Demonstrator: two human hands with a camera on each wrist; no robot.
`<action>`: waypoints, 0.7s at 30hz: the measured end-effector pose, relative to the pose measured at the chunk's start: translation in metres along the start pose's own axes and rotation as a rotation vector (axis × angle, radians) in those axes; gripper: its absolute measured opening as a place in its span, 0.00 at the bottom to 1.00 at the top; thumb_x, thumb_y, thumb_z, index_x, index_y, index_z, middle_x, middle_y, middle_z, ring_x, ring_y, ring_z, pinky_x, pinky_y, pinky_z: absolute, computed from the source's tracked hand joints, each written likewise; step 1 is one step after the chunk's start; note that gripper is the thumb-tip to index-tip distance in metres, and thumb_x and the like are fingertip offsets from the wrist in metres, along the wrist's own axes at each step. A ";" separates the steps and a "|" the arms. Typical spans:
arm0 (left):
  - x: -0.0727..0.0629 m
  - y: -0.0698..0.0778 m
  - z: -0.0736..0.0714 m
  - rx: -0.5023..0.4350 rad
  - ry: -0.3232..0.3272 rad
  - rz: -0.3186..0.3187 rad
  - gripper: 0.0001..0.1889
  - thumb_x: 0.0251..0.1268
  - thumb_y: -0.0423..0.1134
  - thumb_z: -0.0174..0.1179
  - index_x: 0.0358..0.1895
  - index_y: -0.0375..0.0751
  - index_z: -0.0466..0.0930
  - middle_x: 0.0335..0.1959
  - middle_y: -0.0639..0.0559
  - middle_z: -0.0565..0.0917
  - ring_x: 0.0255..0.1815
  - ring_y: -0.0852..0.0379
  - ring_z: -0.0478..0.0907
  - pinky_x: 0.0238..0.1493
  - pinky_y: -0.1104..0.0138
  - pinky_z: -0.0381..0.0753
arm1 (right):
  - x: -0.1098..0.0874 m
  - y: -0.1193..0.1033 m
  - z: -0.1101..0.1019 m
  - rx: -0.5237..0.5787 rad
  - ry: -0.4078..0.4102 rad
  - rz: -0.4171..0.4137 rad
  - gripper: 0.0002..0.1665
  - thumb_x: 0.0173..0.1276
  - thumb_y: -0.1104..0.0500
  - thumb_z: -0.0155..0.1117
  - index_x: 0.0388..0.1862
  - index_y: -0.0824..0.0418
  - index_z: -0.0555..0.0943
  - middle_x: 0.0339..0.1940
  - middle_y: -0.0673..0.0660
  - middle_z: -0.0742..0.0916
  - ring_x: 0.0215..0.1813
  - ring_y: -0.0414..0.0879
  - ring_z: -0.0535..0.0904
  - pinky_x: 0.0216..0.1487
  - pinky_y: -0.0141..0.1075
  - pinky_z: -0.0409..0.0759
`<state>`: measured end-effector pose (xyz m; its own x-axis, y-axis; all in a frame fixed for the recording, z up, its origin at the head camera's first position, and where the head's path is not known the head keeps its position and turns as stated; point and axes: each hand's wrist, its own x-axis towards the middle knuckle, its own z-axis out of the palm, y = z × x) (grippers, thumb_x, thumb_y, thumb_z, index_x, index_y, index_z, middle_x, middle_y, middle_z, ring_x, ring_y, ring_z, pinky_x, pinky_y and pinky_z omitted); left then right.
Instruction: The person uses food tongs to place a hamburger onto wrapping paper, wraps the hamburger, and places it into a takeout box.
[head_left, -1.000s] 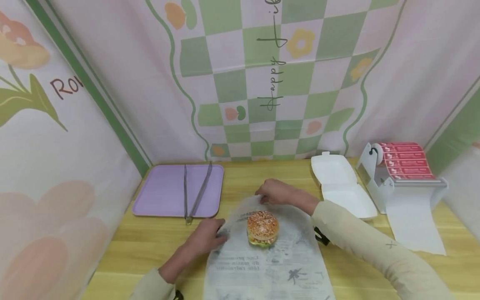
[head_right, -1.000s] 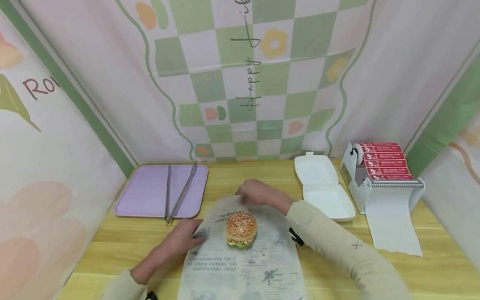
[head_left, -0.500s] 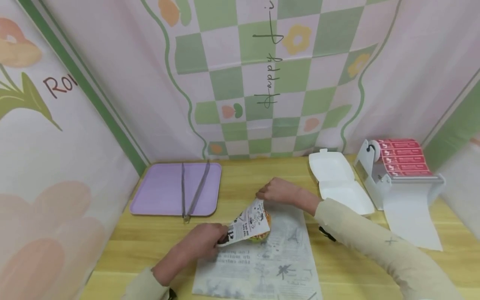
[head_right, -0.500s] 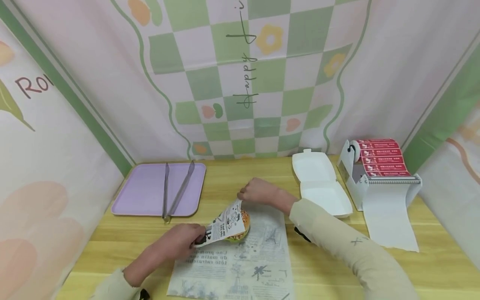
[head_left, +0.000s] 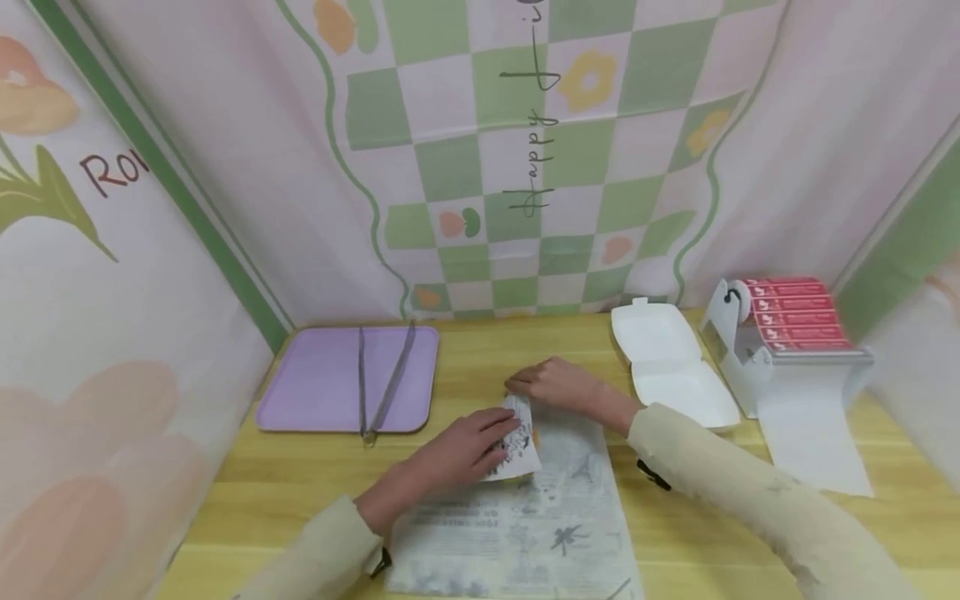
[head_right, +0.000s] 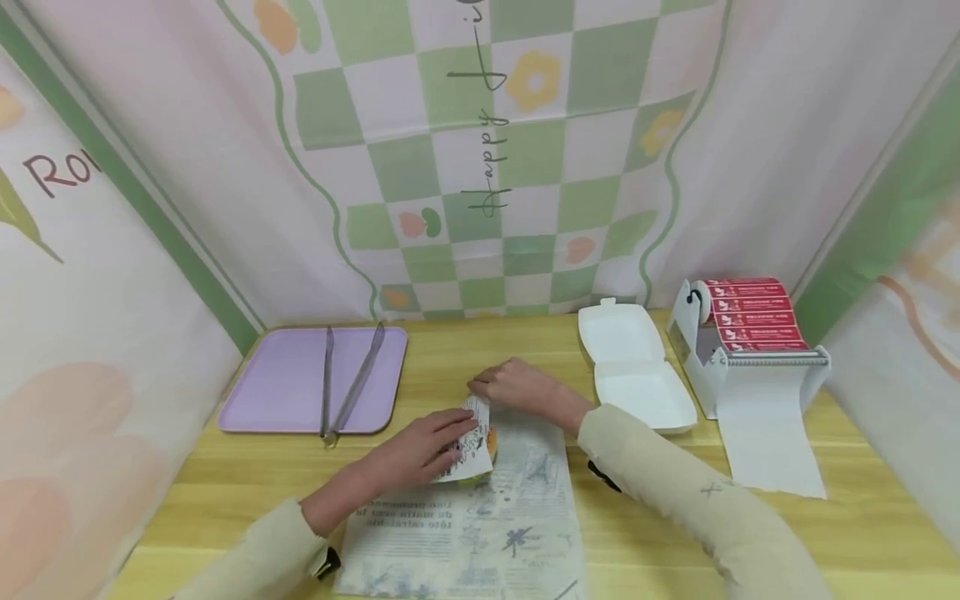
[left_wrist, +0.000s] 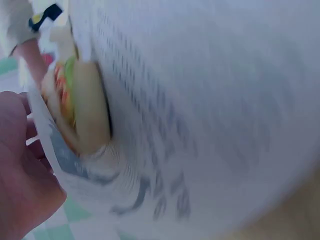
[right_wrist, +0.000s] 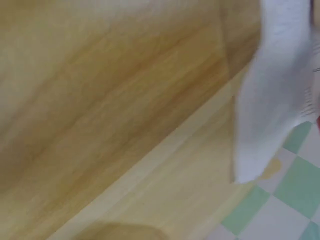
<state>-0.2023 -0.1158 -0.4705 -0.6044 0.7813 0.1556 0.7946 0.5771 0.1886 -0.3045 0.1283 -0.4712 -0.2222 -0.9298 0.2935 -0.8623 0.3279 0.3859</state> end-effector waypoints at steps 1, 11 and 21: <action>0.001 0.002 0.001 0.020 -0.007 0.011 0.26 0.80 0.46 0.46 0.74 0.39 0.64 0.74 0.41 0.69 0.74 0.47 0.67 0.69 0.54 0.74 | -0.001 -0.002 -0.004 0.020 -0.016 0.038 0.20 0.65 0.68 0.65 0.56 0.59 0.83 0.51 0.54 0.89 0.46 0.44 0.88 0.42 0.34 0.87; 0.005 0.018 0.000 0.105 -0.013 -0.061 0.26 0.81 0.51 0.41 0.74 0.45 0.66 0.74 0.47 0.69 0.75 0.51 0.66 0.69 0.55 0.74 | -0.060 -0.030 -0.045 0.239 0.021 0.229 0.29 0.60 0.71 0.68 0.63 0.64 0.78 0.55 0.61 0.86 0.54 0.53 0.84 0.53 0.45 0.84; 0.010 0.030 0.002 0.165 -0.057 -0.114 0.29 0.80 0.57 0.39 0.76 0.49 0.63 0.76 0.50 0.68 0.77 0.53 0.64 0.67 0.54 0.76 | -0.132 -0.097 -0.082 0.377 -0.103 0.026 0.44 0.58 0.62 0.68 0.75 0.48 0.68 0.71 0.53 0.78 0.68 0.52 0.76 0.55 0.46 0.80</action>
<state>-0.1841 -0.0903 -0.4656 -0.6902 0.7185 0.0860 0.7230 0.6897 0.0395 -0.1541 0.2330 -0.4760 -0.2744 -0.9400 0.2027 -0.9581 0.2853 0.0258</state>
